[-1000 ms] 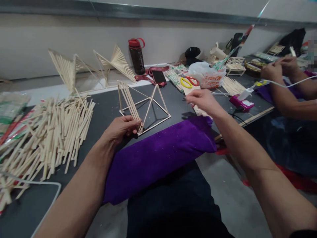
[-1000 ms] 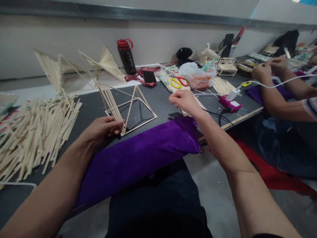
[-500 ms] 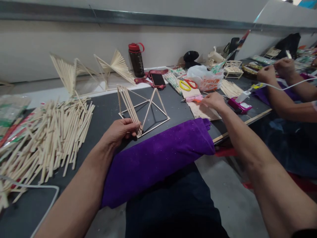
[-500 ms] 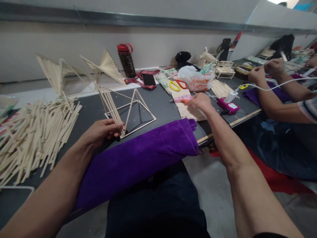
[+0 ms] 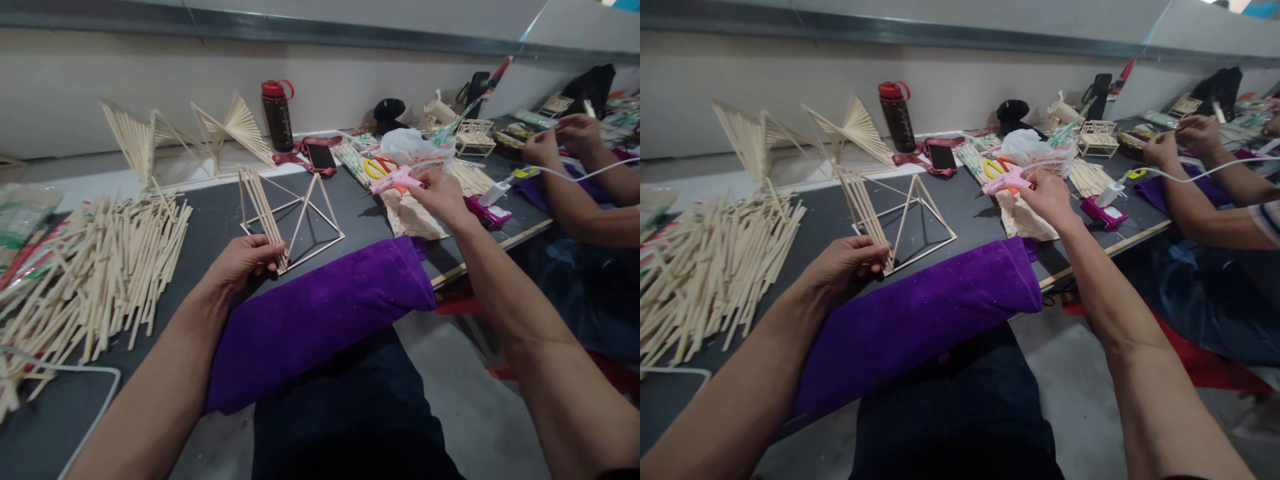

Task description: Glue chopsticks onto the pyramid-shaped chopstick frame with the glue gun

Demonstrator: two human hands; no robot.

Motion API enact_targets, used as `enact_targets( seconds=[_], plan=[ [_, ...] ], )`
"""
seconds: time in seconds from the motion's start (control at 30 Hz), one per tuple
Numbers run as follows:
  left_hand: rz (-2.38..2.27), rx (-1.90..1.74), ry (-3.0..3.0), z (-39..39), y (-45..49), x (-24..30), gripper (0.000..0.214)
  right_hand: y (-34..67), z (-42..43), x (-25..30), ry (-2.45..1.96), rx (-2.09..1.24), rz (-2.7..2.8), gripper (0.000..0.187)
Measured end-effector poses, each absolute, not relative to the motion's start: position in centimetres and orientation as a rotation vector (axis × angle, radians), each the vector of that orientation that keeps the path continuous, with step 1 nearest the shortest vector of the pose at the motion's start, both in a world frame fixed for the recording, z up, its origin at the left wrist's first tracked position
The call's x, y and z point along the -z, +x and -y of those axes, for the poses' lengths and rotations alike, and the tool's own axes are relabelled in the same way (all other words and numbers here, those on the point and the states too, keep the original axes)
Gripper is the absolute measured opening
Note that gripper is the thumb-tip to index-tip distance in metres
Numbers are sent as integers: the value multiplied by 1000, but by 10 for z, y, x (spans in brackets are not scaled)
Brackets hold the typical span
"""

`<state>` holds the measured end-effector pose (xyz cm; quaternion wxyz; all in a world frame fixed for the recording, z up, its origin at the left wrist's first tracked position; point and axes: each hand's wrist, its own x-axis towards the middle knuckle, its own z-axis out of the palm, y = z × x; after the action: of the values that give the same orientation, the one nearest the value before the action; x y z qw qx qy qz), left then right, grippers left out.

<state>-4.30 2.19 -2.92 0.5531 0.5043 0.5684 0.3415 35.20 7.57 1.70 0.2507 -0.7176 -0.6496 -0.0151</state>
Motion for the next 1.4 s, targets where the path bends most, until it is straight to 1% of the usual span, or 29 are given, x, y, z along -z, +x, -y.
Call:
enact_targets(
  seconds=[0.1, 0.2, 0.27, 0.4, 0.47, 0.53, 0.67, 0.77, 0.9, 1.07, 1.13, 1.27, 1.4],
  plan=[
    [-1332, -815, 1168, -21, -42, 29, 24, 340, -62, -21, -1824, 134, 1738, 28],
    [-1344, -814, 1187, -19, -39, 26, 20, 325, -42, -25, -1546, 79, 1629, 40],
    [-1348, -812, 1234, -17, -36, 25, 19, 315, -28, -28, -1391, -140, 1555, 41],
    [-1315, -860, 1204, -17, -34, 26, 16, 294, -1, -27, -1335, -820, 1508, 19],
    [-1297, -873, 1197, -18, -34, 28, 16, 283, 11, -21, -1319, -1061, 1493, 16],
    [-1287, -876, 1197, -18, -34, 29, 16, 274, 21, -13, -1280, -1228, 1448, 17],
    [-1265, -887, 1191, -16, -32, 28, 14, 261, 34, -1, -1202, -1431, 1346, 24],
    [-1251, -914, 1178, -16, -30, 28, 14, 257, 38, 2, -1159, -1502, 1335, 16],
    [-1237, -931, 1162, -16, -29, 29, 13, 253, 40, 9, -1211, -1478, 1425, 12],
    [-1240, -936, 1190, -15, -28, 29, 15, 247, 44, 23, -1309, -1290, 1581, 10],
    [-1249, -927, 1192, -15, -28, 28, 15, 246, 46, 27, -1335, -1165, 1648, 9],
    [-1258, -887, 1199, -14, -28, 27, 17, 243, 50, 31, -1338, -820, 1846, 20],
    [-1239, -893, 1216, -13, -28, 25, 16, 240, 52, 35, -1313, -576, 1946, 21]
  ],
)
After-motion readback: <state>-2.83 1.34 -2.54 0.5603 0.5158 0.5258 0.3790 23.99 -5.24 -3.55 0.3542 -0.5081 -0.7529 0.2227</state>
